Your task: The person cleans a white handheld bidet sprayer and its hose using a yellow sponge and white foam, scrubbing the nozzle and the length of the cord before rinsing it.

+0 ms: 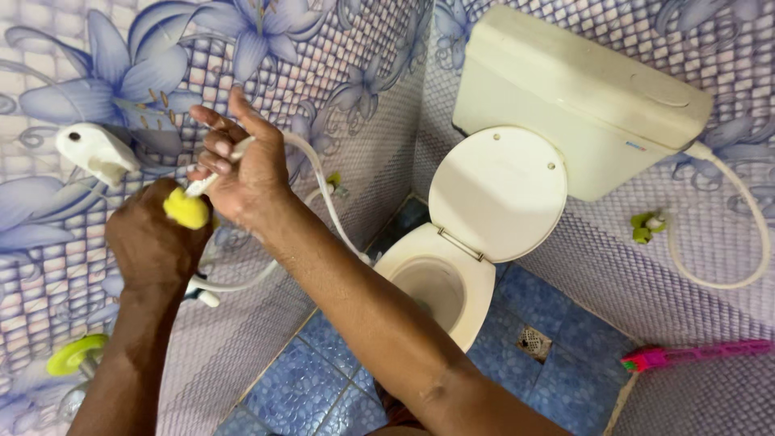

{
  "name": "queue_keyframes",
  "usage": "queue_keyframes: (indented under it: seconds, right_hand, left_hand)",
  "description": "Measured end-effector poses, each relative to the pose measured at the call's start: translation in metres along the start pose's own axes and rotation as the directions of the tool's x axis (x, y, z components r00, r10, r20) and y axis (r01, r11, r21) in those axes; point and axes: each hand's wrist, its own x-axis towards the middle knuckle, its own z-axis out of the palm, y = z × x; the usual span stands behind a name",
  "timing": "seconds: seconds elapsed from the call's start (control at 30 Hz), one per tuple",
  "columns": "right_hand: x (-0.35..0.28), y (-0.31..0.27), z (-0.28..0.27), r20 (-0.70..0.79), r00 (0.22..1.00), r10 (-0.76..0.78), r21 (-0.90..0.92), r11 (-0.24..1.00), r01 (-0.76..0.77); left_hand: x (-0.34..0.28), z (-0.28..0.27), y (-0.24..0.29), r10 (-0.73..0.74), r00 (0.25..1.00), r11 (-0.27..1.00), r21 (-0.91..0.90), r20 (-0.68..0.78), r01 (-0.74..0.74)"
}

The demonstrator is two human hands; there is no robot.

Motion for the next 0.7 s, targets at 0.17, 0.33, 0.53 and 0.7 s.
queue_keyframes:
  seconds: [0.17, 0.33, 0.53, 0.7]
  right_hand:
    - [0.041, -0.022, -0.018, 0.252, 0.952, -0.175, 0.162, 0.977, 0.137]
    - [0.008, 0.003, 0.001, 0.020, 0.998, -0.064, -0.377, 0.924, 0.066]
    - [0.017, -0.060, -0.007, -0.199, 0.979, 0.037, 0.317, 0.948, 0.028]
    - [0.031, -0.034, -0.021, -0.190, 0.976, -0.102, 0.252, 0.956, 0.149]
  left_hand:
    - [-0.002, 0.006, -0.002, -0.127, 0.992, 0.991, -0.031, 0.004, 0.127]
    - [0.034, 0.015, 0.007, 0.157, 0.980, 0.982, 0.128, -0.125, -0.141]
    - [0.024, -0.007, 0.016, -0.028, 0.997, 0.994, 0.109, 0.069, 0.020]
    - [0.035, 0.007, 0.033, 0.032, 0.996, 0.984, 0.174, 0.080, -0.046]
